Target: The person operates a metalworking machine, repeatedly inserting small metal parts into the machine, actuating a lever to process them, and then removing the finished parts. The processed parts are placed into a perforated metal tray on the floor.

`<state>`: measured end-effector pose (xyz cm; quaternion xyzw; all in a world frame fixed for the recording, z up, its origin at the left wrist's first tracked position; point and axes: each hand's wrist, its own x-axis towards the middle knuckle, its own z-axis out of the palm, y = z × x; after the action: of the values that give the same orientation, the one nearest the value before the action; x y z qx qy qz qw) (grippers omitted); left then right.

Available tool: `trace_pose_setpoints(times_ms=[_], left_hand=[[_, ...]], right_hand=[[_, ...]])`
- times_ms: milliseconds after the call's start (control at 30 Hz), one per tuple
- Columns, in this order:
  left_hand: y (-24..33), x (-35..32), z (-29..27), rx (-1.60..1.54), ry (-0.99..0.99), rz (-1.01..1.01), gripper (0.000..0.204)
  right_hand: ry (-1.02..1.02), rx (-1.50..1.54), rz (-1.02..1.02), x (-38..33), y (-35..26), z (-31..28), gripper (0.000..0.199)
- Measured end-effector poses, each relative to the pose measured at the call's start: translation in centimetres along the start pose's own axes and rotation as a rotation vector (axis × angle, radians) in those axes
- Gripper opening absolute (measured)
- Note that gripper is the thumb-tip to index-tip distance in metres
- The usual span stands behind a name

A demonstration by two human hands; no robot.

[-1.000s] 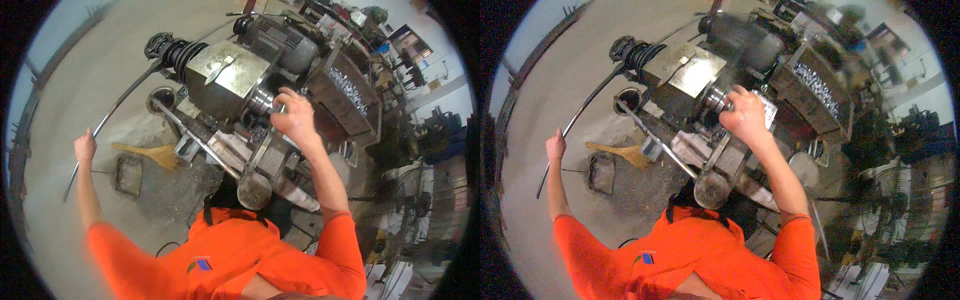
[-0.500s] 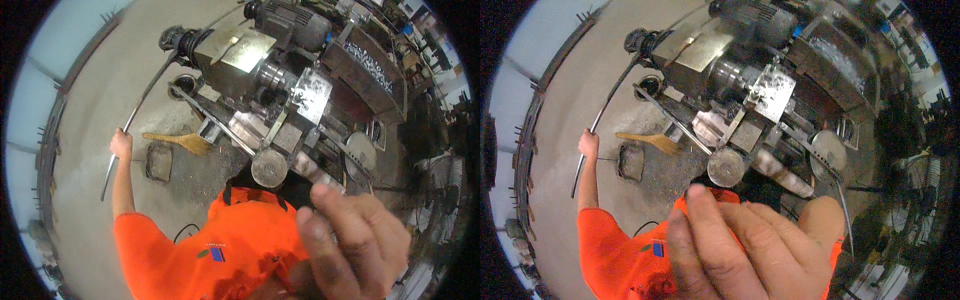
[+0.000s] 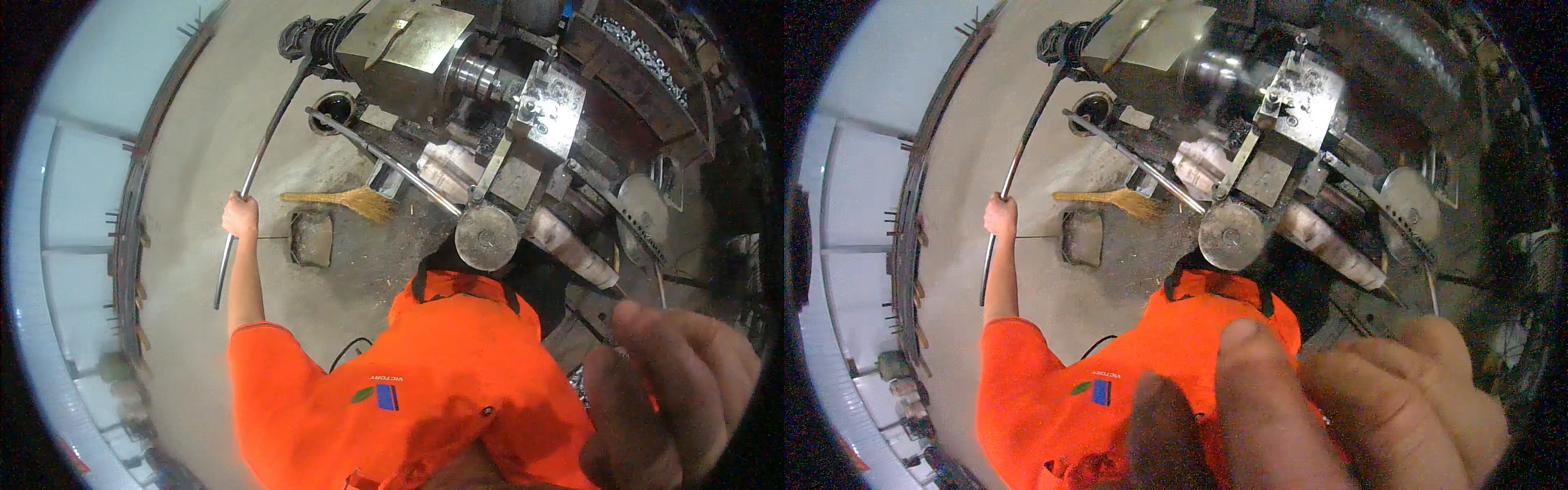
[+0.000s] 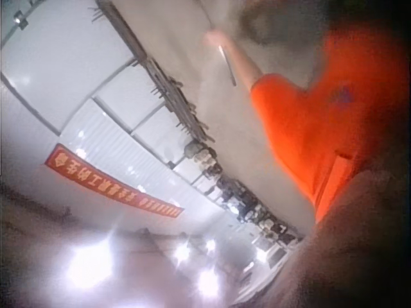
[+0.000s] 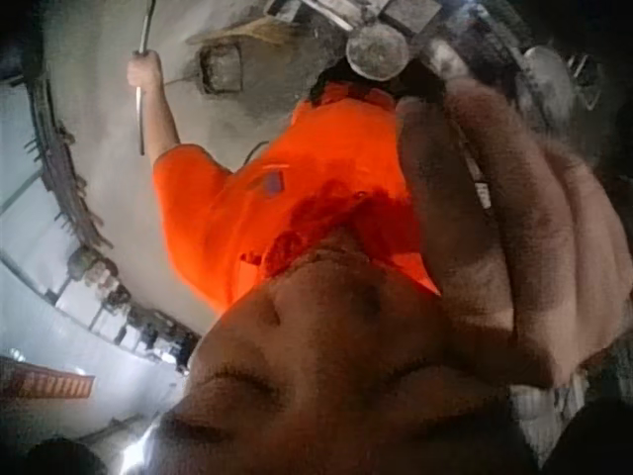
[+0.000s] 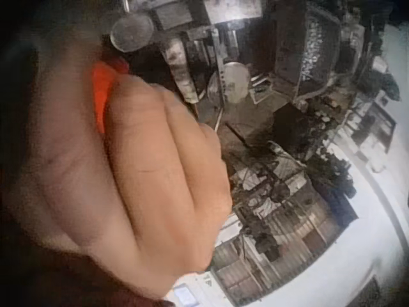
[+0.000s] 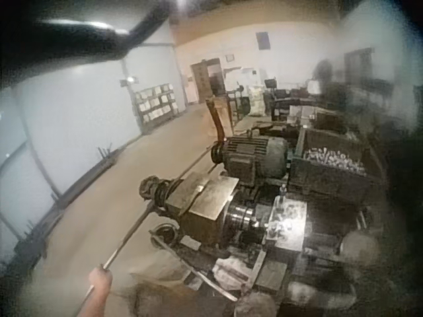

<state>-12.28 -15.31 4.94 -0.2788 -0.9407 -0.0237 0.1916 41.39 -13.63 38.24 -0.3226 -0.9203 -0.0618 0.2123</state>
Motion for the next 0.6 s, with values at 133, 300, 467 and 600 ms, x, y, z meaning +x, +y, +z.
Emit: trace_pose_setpoints(times_ms=[133,300,467,600], left_hand=[[-0.4,-0.3,0.4,0.011,0.006,-0.015,0.018],[-0.6,-1.1,-0.8,0.000,-0.081,-0.091,0.019],[1.4,0.0,-1.2,-0.296,-0.006,0.077,0.027],[6.5,-4.4,-1.0,-0.703,0.328,0.133,0.026]], right_hand=[[0.057,0.038,-0.038,-0.9,1.5,0.4,0.035],[0.154,0.107,-0.101,-2.7,3.4,0.4,0.035],[0.237,0.166,-0.045,-6.5,4.6,0.8,0.035],[0.173,0.216,0.135,-9.1,8.2,8.4,0.040]])
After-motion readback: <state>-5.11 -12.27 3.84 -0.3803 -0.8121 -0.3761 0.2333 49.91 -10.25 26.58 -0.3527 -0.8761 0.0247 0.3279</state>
